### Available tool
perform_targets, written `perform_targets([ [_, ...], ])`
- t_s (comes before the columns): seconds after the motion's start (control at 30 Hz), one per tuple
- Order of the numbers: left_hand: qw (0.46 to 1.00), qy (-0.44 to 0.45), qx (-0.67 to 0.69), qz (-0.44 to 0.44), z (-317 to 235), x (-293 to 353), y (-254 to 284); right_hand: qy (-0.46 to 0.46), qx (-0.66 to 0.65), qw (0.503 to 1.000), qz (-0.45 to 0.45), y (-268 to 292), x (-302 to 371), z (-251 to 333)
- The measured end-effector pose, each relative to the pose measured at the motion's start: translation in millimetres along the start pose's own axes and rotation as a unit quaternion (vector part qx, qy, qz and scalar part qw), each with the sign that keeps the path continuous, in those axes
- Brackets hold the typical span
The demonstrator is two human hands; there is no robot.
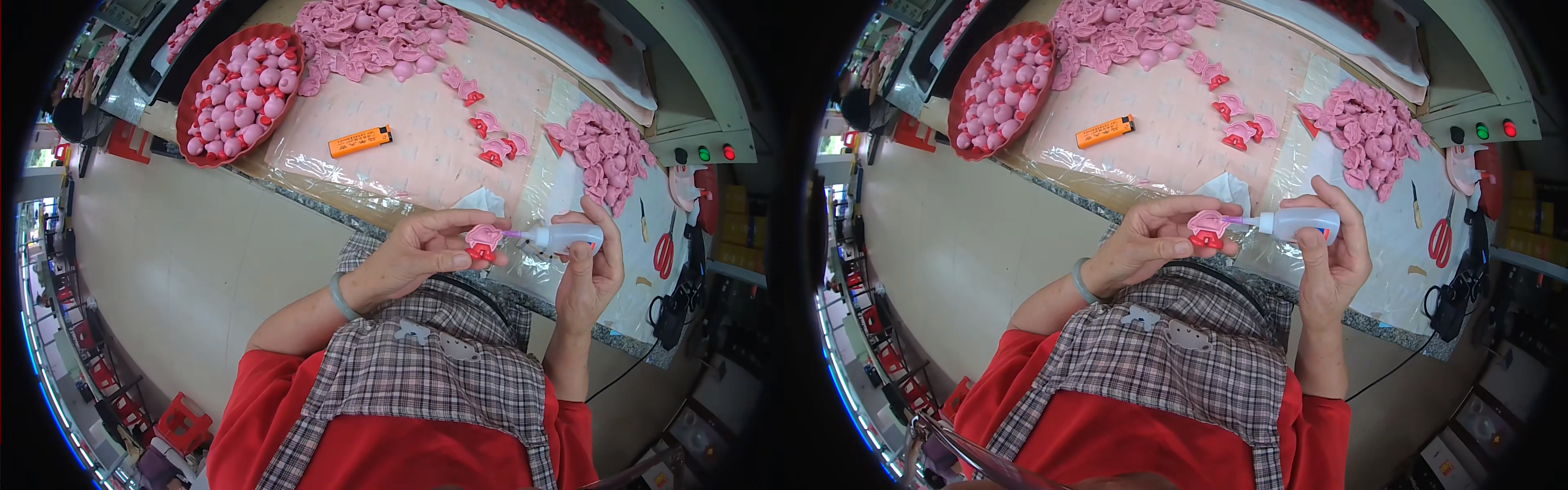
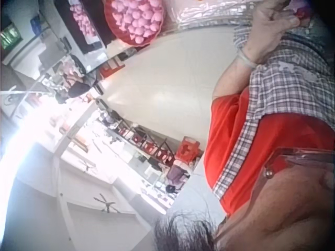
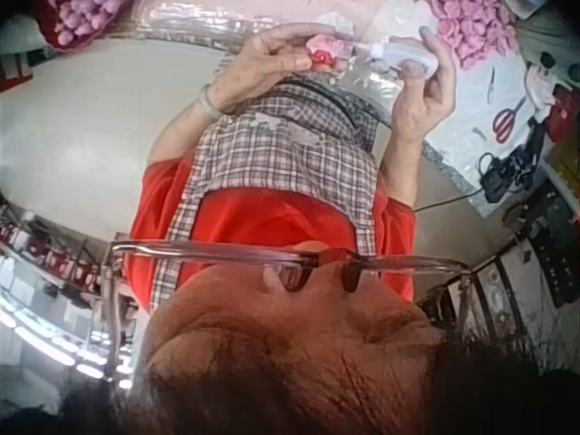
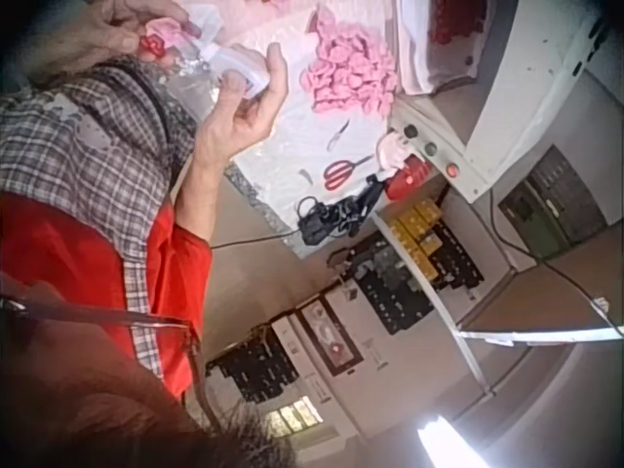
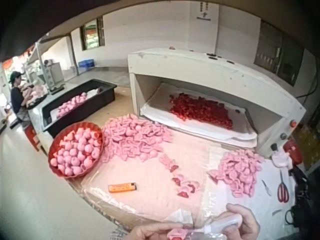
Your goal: Assembling small pink toy components using glue at a factory workbench.
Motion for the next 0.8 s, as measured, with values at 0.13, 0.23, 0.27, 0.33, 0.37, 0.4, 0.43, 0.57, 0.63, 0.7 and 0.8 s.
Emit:
perform_targets([
  [0.13, 1.000, 0.017, -0.015, -0.003, 6.1, 0.6, 7.1, 0.013, 0.020, 1.000, 0.000, -0.8, 4.2, 2.7],
  [0.23, 1.000, 0.018, 0.002, -0.022, 3.3, 2.6, 2.6, 0.058, 0.057, 0.997, 0.004, -2.1, 6.4, 7.6],
  [0.27, 1.000, 0.018, 0.003, -0.022, 5.4, 2.2, 3.3, 0.091, 0.077, 0.993, 0.006, -2.4, 7.2, 9.1],
  [0.33, 0.999, -0.023, -0.033, -0.019, 8.8, 0.9, 5.3, 0.123, 0.097, 0.988, 0.008, -2.8, 8.7, 11.1],
  [0.37, 0.999, -0.023, -0.033, -0.020, 8.9, 0.9, 5.4, 0.138, 0.110, 0.984, 0.009, -3.0, 9.3, 12.4],
  [0.4, 0.999, -0.023, -0.043, -0.023, 9.1, 0.8, 5.6, 0.152, 0.123, 0.981, 0.011, -3.1, 10.0, 13.6],
  [0.43, 0.998, -0.023, -0.053, -0.026, 9.2, 0.7, 5.9, 0.152, 0.123, 0.981, 0.011, -2.9, 10.4, 13.8],
  [0.57, 0.998, -0.014, -0.055, -0.032, 9.5, 0.6, 5.6, 0.190, 0.145, 0.971, 0.013, -3.1, 12.7, 16.9],
  [0.63, 0.997, -0.015, -0.056, -0.042, 10.4, 0.6, 6.8, 0.199, 0.153, 0.968, 0.015, -3.6, 12.7, 18.4],
  [0.7, 0.997, -0.009, -0.055, -0.046, 10.9, 0.7, 7.5, 0.234, 0.173, 0.956, 0.025, -5.0, 12.5, 20.8],
  [0.8, 0.997, -0.005, -0.051, -0.051, 11.0, 0.6, 7.5, 0.244, 0.177, 0.953, 0.025, -6.2, 13.0, 21.9],
])
Point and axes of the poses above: each hand's wrist, its own x-axis away from the middle knuckle, its own y-axis out of the back of the hand, z = x × y, the point moved 3 cm from there along -x, towards the middle knuckle, and after that the axes turned 15 degrees about -z, right-handed, at the moved point
